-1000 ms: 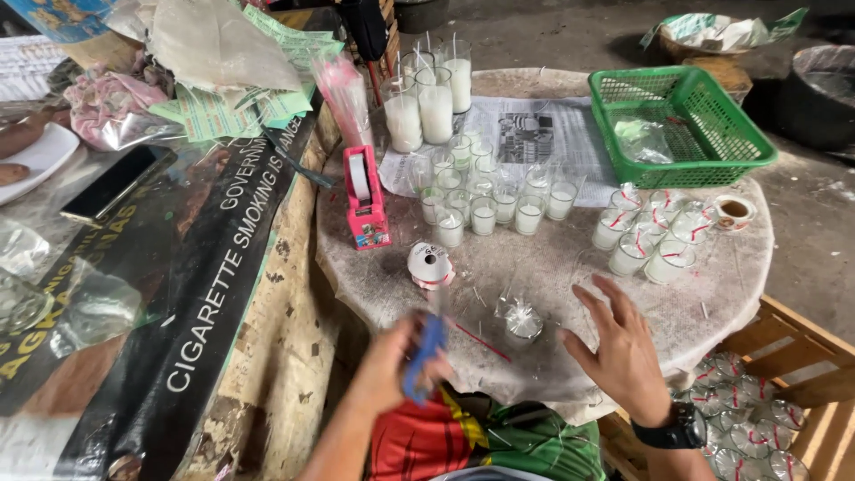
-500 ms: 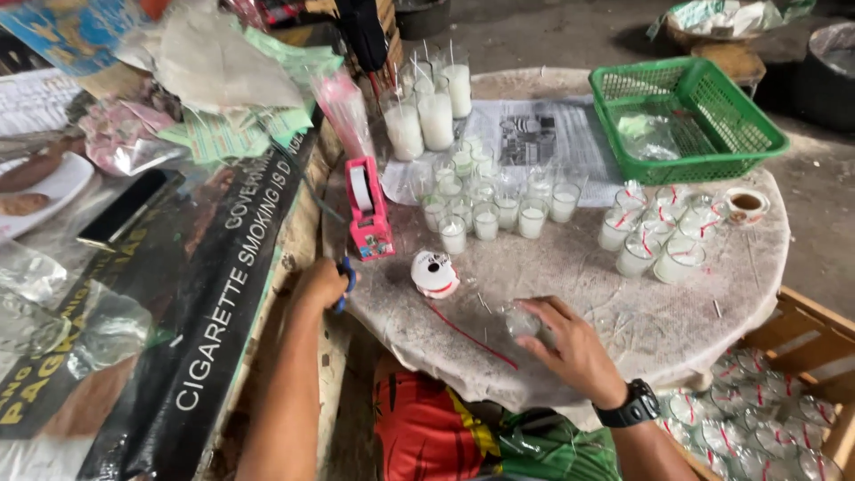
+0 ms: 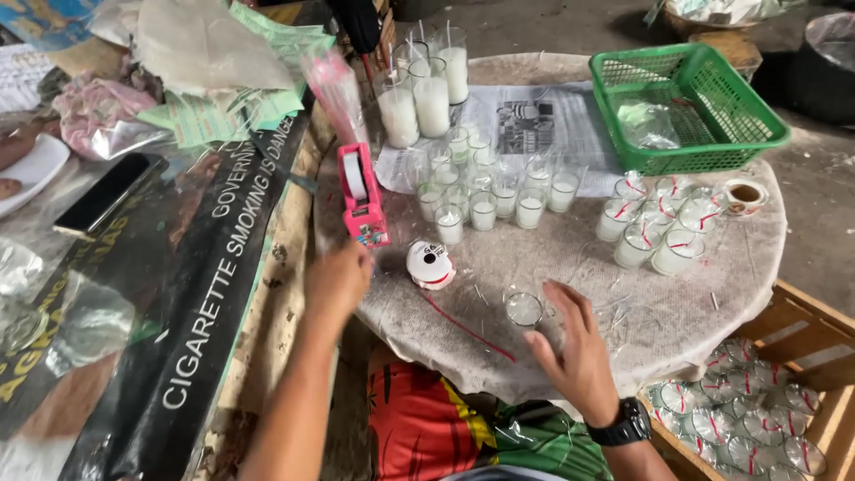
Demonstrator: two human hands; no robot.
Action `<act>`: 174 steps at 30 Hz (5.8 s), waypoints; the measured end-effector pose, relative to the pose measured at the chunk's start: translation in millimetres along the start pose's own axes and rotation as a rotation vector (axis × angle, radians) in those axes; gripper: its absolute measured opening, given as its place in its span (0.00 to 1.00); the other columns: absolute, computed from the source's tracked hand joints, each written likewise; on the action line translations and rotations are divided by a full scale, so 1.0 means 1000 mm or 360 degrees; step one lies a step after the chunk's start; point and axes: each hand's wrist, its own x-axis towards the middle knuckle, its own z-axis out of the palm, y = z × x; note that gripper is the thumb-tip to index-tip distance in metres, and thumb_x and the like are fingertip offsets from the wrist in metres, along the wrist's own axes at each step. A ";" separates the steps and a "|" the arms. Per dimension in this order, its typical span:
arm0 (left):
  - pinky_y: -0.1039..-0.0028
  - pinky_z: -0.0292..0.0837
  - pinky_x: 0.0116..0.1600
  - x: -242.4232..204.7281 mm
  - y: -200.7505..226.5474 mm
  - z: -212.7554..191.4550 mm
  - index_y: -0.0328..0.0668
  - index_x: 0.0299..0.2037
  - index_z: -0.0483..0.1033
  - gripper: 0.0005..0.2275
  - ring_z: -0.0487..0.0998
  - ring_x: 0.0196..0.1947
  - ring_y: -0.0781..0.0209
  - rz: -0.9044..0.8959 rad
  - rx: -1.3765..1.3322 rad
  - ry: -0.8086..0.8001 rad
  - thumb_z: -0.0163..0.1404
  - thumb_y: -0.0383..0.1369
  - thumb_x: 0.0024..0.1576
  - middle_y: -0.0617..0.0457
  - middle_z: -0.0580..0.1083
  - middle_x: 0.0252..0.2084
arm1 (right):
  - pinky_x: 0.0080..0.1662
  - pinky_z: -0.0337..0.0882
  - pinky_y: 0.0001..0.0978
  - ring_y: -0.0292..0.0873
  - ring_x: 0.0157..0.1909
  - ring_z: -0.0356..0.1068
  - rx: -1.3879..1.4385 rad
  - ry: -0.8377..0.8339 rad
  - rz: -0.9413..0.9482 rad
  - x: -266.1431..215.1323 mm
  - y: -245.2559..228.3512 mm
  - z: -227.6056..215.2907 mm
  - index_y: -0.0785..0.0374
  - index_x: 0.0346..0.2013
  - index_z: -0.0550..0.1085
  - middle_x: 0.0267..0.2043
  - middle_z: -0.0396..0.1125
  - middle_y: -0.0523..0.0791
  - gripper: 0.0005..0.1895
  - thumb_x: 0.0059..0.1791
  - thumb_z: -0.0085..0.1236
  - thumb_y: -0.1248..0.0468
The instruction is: Tying decorative red strings around the necks of small glass candle jars and cutting the excess string with scissors.
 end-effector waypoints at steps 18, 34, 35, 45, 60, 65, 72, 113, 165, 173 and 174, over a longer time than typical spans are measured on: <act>0.65 0.68 0.31 -0.049 0.056 0.083 0.39 0.35 0.66 0.10 0.71 0.29 0.50 0.0803 -0.0012 0.0539 0.47 0.37 0.51 0.46 0.68 0.32 | 0.25 0.62 0.31 0.39 0.20 0.60 -0.0451 -0.0192 -0.0442 -0.032 -0.010 0.026 0.56 0.23 0.67 0.23 0.61 0.40 0.02 0.40 0.49 0.66; 0.72 0.69 0.45 -0.079 0.085 0.056 0.38 0.39 0.64 0.08 0.72 0.37 0.59 0.1467 -0.1051 -0.0062 0.44 0.31 0.52 0.49 0.70 0.36 | 0.25 0.64 0.21 0.34 0.22 0.62 -0.0054 -0.0059 -0.0361 -0.008 0.012 -0.001 0.60 0.26 0.68 0.25 0.63 0.42 0.02 0.40 0.49 0.67; 0.69 0.69 0.37 -0.076 0.087 0.058 0.36 0.37 0.67 0.08 0.73 0.31 0.54 0.1444 -0.1308 0.0072 0.46 0.29 0.50 0.46 0.70 0.30 | 0.28 0.65 0.26 0.39 0.24 0.63 -0.0017 0.0003 -0.0318 0.002 0.019 -0.001 0.58 0.26 0.68 0.25 0.63 0.42 0.01 0.40 0.48 0.66; 0.64 0.69 0.29 0.001 0.097 0.093 0.43 0.29 0.69 0.04 0.73 0.25 0.47 0.1140 -0.1052 0.0692 0.46 0.33 0.50 0.47 0.71 0.23 | 0.29 0.67 0.32 0.44 0.26 0.67 -0.0347 -0.0089 -0.0081 0.073 0.064 0.008 0.57 0.24 0.69 0.23 0.62 0.43 0.01 0.40 0.50 0.67; 0.76 0.70 0.26 -0.053 0.099 0.117 0.55 0.31 0.69 0.04 0.73 0.21 0.60 0.1457 -0.0909 0.1245 0.48 0.35 0.46 0.61 0.67 0.24 | 0.28 0.69 0.32 0.40 0.30 0.69 -0.0426 -0.0230 0.0086 0.014 0.006 -0.017 0.51 0.22 0.67 0.28 0.63 0.36 0.02 0.37 0.52 0.61; 0.76 0.65 0.21 -0.057 0.103 0.093 0.46 0.30 0.67 0.03 0.68 0.19 0.61 0.1525 -0.0890 0.0864 0.47 0.29 0.48 0.57 0.65 0.26 | 0.29 0.65 0.30 0.38 0.27 0.64 -0.0115 -0.0337 0.0099 0.018 0.006 -0.024 0.54 0.25 0.69 0.30 0.61 0.38 0.01 0.40 0.50 0.62; 0.71 0.62 0.26 -0.054 0.102 0.093 0.44 0.29 0.65 0.03 0.69 0.26 0.60 0.1440 -0.1133 0.0444 0.45 0.27 0.46 0.58 0.65 0.30 | 0.34 0.65 0.28 0.34 0.26 0.63 0.0158 -0.0555 0.0029 0.037 0.010 -0.024 0.53 0.51 0.57 0.47 0.62 0.39 0.28 0.38 0.46 0.72; 0.76 0.63 0.35 -0.036 0.100 0.096 0.39 0.29 0.70 0.04 0.69 0.28 0.64 0.1228 -0.1546 0.0270 0.46 0.30 0.51 0.55 0.67 0.29 | 0.31 0.60 0.28 0.38 0.26 0.61 0.0269 -0.0260 0.0282 0.020 0.008 0.007 0.60 0.26 0.65 0.27 0.61 0.42 0.01 0.42 0.43 0.67; 0.75 0.59 0.28 -0.063 0.078 0.111 0.42 0.25 0.66 0.06 0.65 0.21 0.65 0.1029 -0.1542 0.0282 0.46 0.33 0.51 0.57 0.68 0.24 | 0.23 0.59 0.38 0.48 0.21 0.59 -0.0379 0.0078 -0.0043 0.010 0.010 0.028 0.61 0.29 0.59 0.28 0.58 0.44 0.02 0.43 0.41 0.67; 0.76 0.57 0.27 -0.066 0.069 0.104 0.43 0.25 0.66 0.06 0.63 0.21 0.68 0.0992 -0.1598 0.0042 0.45 0.34 0.51 0.59 0.67 0.22 | 0.28 0.56 0.26 0.36 0.24 0.55 0.0320 -0.0027 0.0265 0.013 0.005 0.016 0.61 0.38 0.64 0.27 0.57 0.42 0.12 0.44 0.42 0.58; 0.76 0.58 0.28 -0.065 0.068 0.105 0.43 0.26 0.66 0.05 0.65 0.22 0.68 0.0987 -0.1588 -0.0010 0.44 0.33 0.52 0.58 0.67 0.22 | 0.26 0.51 0.23 0.32 0.21 0.48 0.0559 -0.0043 0.0537 0.011 0.002 0.013 0.60 0.43 0.64 0.24 0.53 0.39 0.20 0.44 0.40 0.51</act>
